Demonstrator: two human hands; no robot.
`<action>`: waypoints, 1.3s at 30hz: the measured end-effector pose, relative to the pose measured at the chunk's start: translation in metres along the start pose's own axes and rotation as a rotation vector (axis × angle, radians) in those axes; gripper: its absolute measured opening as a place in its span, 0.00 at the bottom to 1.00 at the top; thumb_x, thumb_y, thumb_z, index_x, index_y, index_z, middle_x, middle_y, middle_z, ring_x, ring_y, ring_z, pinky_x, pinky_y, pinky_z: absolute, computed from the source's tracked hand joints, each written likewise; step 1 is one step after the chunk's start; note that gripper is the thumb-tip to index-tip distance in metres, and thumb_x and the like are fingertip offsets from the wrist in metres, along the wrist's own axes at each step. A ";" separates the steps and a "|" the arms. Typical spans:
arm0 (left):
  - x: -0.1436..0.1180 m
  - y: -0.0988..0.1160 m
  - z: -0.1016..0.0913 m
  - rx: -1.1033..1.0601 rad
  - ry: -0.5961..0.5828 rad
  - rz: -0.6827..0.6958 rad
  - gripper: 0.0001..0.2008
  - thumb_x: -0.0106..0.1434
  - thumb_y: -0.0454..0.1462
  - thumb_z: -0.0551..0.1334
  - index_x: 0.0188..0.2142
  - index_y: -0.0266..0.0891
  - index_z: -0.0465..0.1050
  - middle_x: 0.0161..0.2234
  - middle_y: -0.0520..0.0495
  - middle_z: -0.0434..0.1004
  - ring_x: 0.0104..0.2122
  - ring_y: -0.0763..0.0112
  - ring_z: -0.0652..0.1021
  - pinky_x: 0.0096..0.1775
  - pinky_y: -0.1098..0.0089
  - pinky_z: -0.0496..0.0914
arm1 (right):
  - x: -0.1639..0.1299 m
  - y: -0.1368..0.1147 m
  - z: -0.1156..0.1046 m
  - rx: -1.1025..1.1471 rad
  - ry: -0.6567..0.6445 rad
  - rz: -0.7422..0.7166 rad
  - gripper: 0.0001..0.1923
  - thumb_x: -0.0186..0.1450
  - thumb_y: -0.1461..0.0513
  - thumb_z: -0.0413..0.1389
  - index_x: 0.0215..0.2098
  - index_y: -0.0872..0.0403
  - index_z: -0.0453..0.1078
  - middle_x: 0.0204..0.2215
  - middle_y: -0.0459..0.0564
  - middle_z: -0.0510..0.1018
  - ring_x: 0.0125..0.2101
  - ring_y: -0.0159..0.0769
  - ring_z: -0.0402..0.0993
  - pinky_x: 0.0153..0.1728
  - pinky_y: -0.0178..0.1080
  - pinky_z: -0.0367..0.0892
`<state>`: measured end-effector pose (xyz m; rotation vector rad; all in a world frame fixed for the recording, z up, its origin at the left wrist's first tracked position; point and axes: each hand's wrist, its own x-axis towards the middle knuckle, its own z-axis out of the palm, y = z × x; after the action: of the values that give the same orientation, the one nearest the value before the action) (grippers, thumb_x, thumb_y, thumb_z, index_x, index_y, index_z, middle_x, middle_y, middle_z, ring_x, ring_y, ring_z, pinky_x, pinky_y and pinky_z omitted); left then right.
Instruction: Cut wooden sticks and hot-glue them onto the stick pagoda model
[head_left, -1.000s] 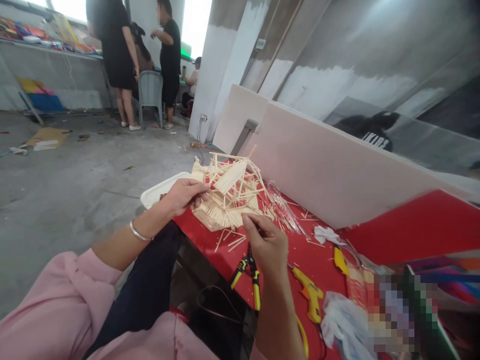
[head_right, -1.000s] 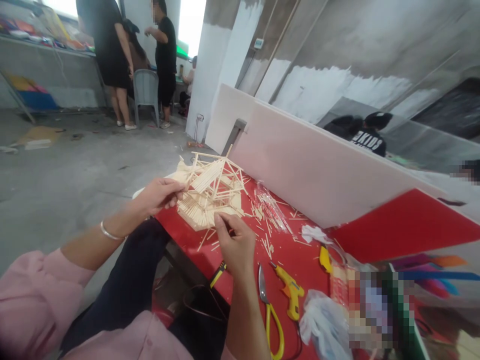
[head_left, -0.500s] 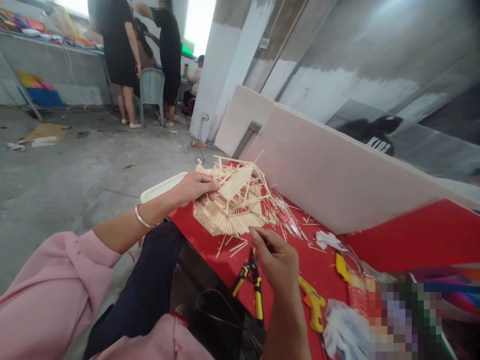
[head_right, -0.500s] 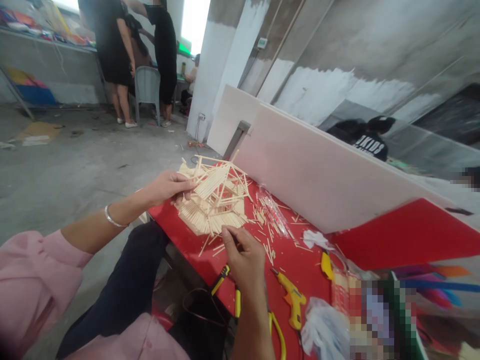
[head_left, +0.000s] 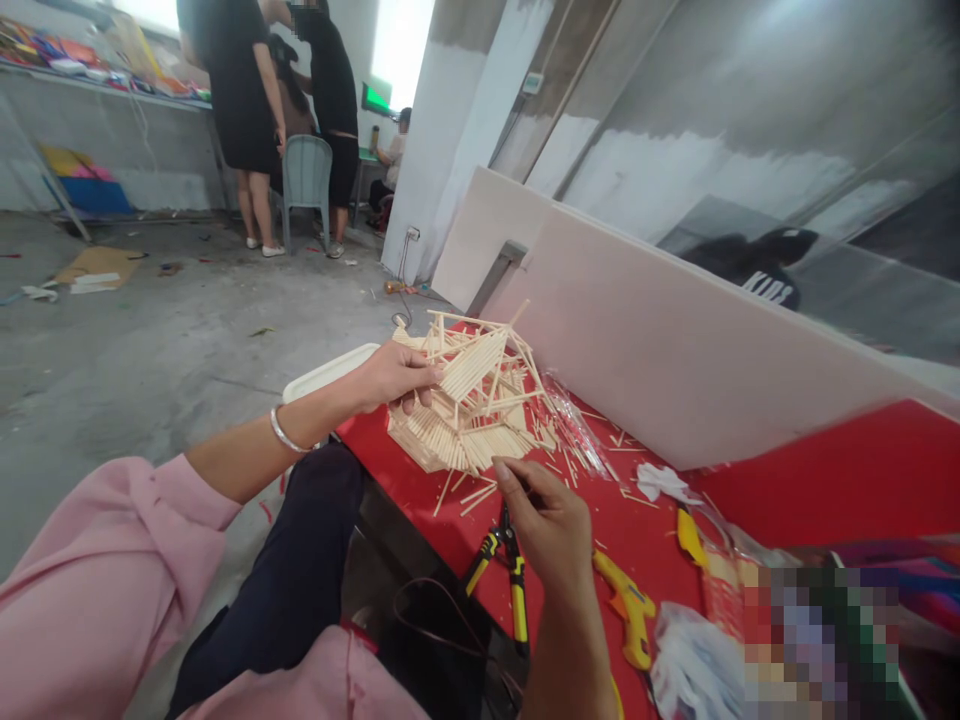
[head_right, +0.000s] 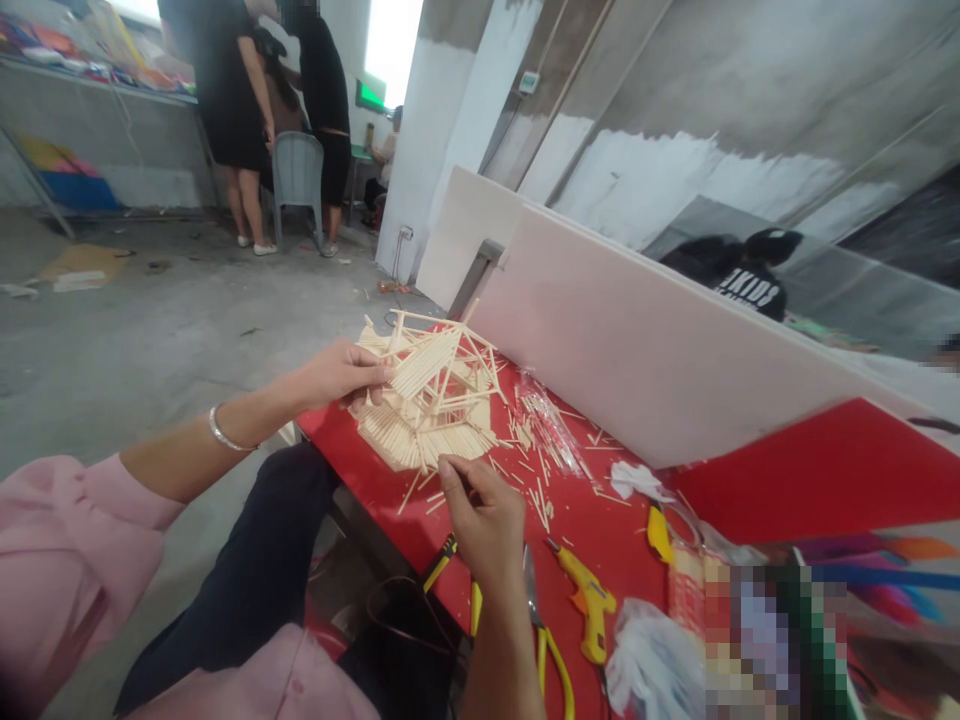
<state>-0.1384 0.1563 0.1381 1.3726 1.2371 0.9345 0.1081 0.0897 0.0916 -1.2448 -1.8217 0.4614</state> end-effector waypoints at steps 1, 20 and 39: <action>-0.003 0.000 -0.001 0.033 0.018 0.017 0.17 0.64 0.36 0.59 0.19 0.34 0.70 0.16 0.52 0.71 0.13 0.81 0.68 0.17 0.77 0.56 | -0.001 0.000 -0.001 0.000 0.003 0.004 0.11 0.63 0.55 0.58 0.35 0.52 0.79 0.30 0.48 0.82 0.27 0.32 0.75 0.27 0.33 0.68; -0.051 -0.123 0.170 1.088 -0.216 0.124 0.18 0.66 0.37 0.51 0.32 0.33 0.79 0.31 0.35 0.80 0.34 0.56 0.80 0.34 0.64 0.70 | -0.041 0.088 -0.034 -0.590 -0.393 0.269 0.14 0.66 0.56 0.51 0.41 0.49 0.78 0.38 0.47 0.83 0.37 0.35 0.77 0.37 0.34 0.67; -0.053 -0.151 0.173 0.986 -0.035 0.094 0.13 0.64 0.39 0.53 0.27 0.39 0.72 0.29 0.42 0.79 0.31 0.64 0.78 0.32 0.69 0.63 | 0.031 0.146 -0.023 -0.713 -0.577 -0.072 0.17 0.69 0.60 0.46 0.48 0.52 0.75 0.47 0.53 0.79 0.45 0.39 0.74 0.41 0.35 0.63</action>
<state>-0.0091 0.0652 -0.0368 2.1951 1.7085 0.3182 0.2053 0.1764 0.0161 -1.6097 -2.6575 0.1192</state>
